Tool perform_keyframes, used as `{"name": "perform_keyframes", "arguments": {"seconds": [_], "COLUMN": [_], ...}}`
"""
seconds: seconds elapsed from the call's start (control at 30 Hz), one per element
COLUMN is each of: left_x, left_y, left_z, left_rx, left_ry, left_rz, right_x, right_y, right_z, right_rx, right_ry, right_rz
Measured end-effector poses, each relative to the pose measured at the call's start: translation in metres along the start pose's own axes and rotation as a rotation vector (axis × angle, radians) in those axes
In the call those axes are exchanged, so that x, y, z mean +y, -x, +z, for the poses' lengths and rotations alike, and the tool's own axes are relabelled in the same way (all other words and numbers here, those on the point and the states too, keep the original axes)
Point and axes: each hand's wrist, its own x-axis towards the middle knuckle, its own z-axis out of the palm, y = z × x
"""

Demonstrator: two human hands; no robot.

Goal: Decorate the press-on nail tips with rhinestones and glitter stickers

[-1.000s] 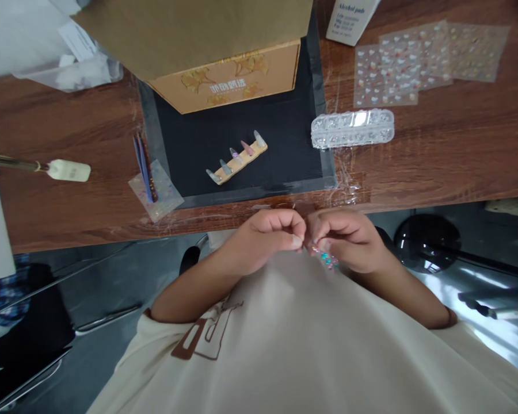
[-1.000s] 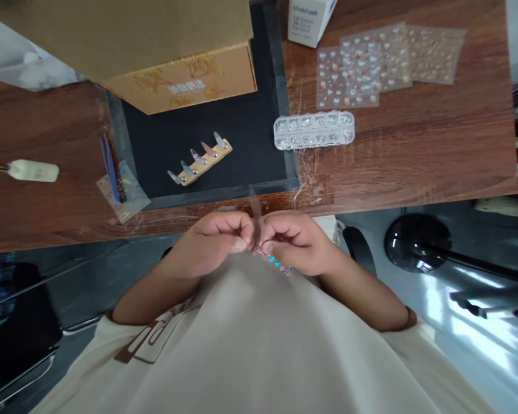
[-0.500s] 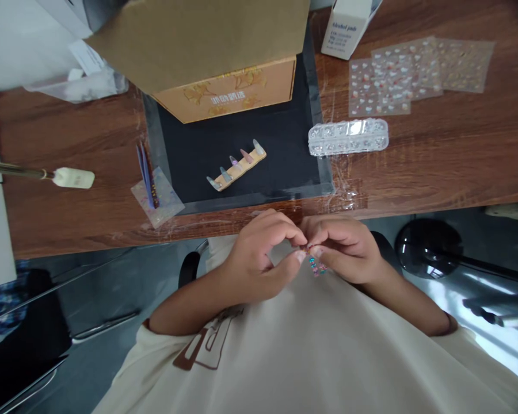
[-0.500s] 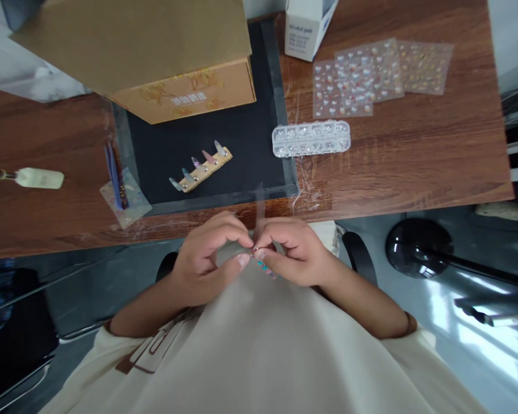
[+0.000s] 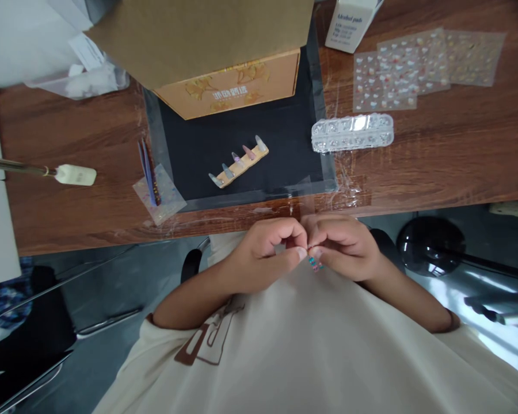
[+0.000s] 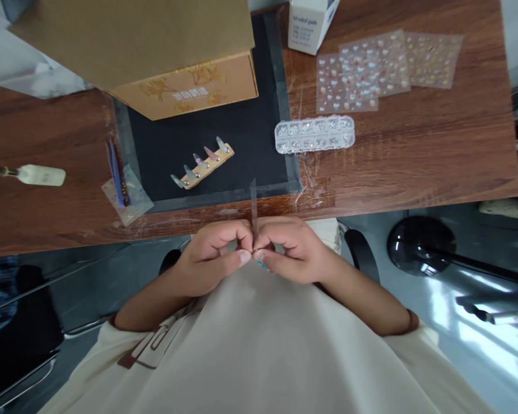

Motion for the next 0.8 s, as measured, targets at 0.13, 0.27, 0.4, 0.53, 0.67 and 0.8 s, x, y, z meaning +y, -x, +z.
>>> {"name": "perform_keyframes", "arguments": {"seconds": [0.13, 0.27, 0.4, 0.53, 0.67, 0.8], "left_x": [-0.001, -0.004, -0.011, -0.019, -0.026, -0.031], "left_y": [-0.001, -0.001, 0.001, 0.003, 0.005, 0.006], "left_z": [0.001, 0.003, 0.008, 0.013, 0.018, 0.022], "left_rx": [-0.051, -0.021, 0.008, 0.038, 0.07, 0.094], "left_ry": [0.115, 0.09, 0.107, 0.153, 0.219, 0.276], "left_rz": [-0.074, -0.031, -0.003, 0.034, 0.091, 0.121], "right_x": [0.0, 0.0, 0.0, 0.0, 0.002, 0.005], "right_y": [0.0, 0.0, 0.0, 0.0, 0.001, 0.003], "right_z": [-0.001, 0.001, 0.005, 0.009, 0.011, 0.013], "right_rx": [-0.012, 0.024, 0.097, 0.122, 0.132, 0.142], "right_ry": [-0.024, -0.007, -0.004, -0.074, -0.103, -0.129], "right_rz": [0.045, 0.045, 0.05, 0.028, 0.017, 0.013]}}
